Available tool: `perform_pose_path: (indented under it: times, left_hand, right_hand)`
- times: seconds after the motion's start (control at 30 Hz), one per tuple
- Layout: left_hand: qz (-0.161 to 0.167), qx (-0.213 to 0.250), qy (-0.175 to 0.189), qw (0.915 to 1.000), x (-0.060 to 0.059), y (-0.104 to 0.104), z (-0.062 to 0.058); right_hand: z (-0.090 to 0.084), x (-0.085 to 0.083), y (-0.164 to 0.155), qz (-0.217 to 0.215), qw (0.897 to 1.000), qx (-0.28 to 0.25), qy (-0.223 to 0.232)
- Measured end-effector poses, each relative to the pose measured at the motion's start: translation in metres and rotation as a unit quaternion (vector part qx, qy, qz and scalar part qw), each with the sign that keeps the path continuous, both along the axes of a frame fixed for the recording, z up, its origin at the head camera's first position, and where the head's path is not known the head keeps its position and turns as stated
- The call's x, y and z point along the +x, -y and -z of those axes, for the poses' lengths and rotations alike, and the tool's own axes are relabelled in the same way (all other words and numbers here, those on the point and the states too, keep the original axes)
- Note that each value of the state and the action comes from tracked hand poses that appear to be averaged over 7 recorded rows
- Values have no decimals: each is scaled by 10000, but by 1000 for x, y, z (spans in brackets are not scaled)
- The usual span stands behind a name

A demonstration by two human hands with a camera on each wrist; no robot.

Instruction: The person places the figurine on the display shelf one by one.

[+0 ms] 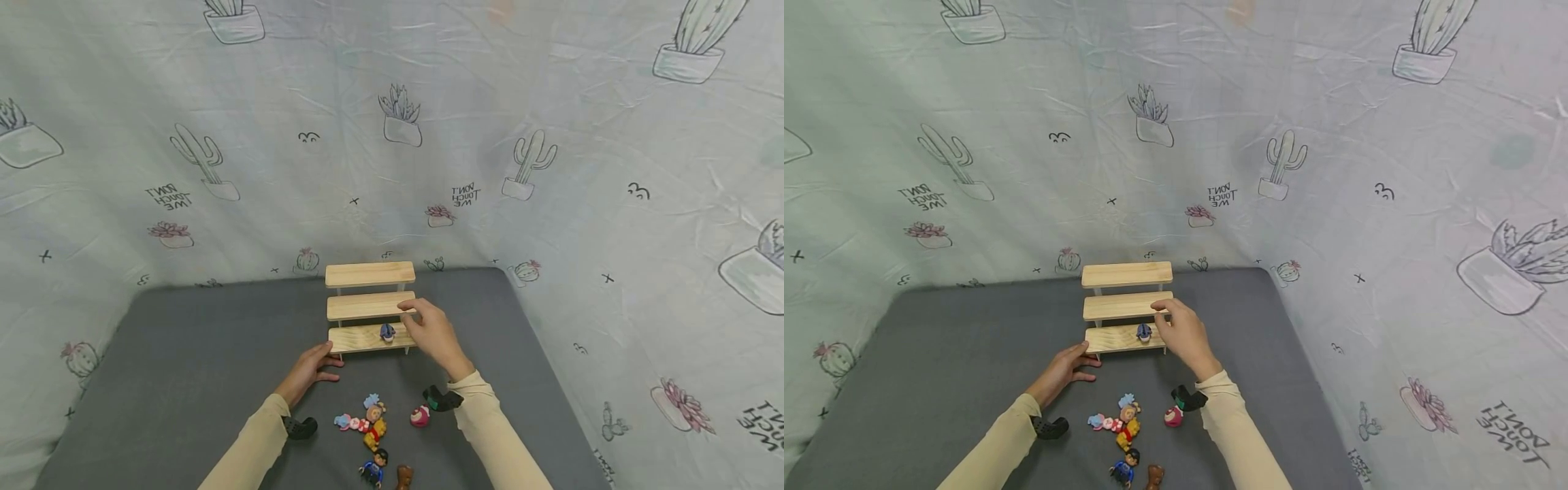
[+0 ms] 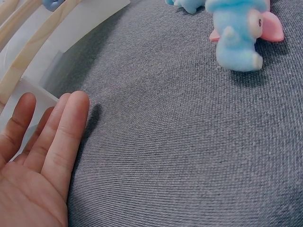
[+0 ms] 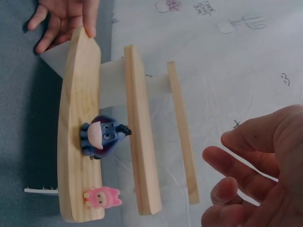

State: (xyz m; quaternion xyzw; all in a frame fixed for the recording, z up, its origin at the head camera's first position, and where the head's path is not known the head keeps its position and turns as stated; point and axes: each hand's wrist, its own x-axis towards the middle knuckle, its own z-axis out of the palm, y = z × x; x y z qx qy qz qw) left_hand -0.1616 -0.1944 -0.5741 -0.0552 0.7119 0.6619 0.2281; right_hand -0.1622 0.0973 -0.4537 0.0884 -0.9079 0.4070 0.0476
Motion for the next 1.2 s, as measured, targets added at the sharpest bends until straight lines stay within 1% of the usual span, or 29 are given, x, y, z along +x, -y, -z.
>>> perform_pose_path:
  times: [0.17,0.3,0.53,0.73,0.9,1.07,1.2]
  left_hand:
    - [-71,26,97,9999,3,-1,-2]
    - [-37,22,83,10000,3,-1,-1]
    - [-120,48,81,9999,3,-2,0]
    - [-106,59,88,9999,2,-1,1]
    - [-124,69,96,9999,1,-1,2]
    - [-112,48,99,9999,2,-2,0]
    - [-84,42,74,9999,3,-2,-1]
  right_hand:
    - [-4,7,0,-169,9997,-145,-133]
    - [-5,12,2,-271,9994,-196,-129]
    - [-4,20,-3,-74,9993,-376,-5]
    - [8,24,-10,-50,9983,-537,216]
    - [18,29,-13,-95,9983,-466,339]
    - [25,35,-8,-221,9978,-460,422]
    - [30,40,-3,-402,9969,-484,475]
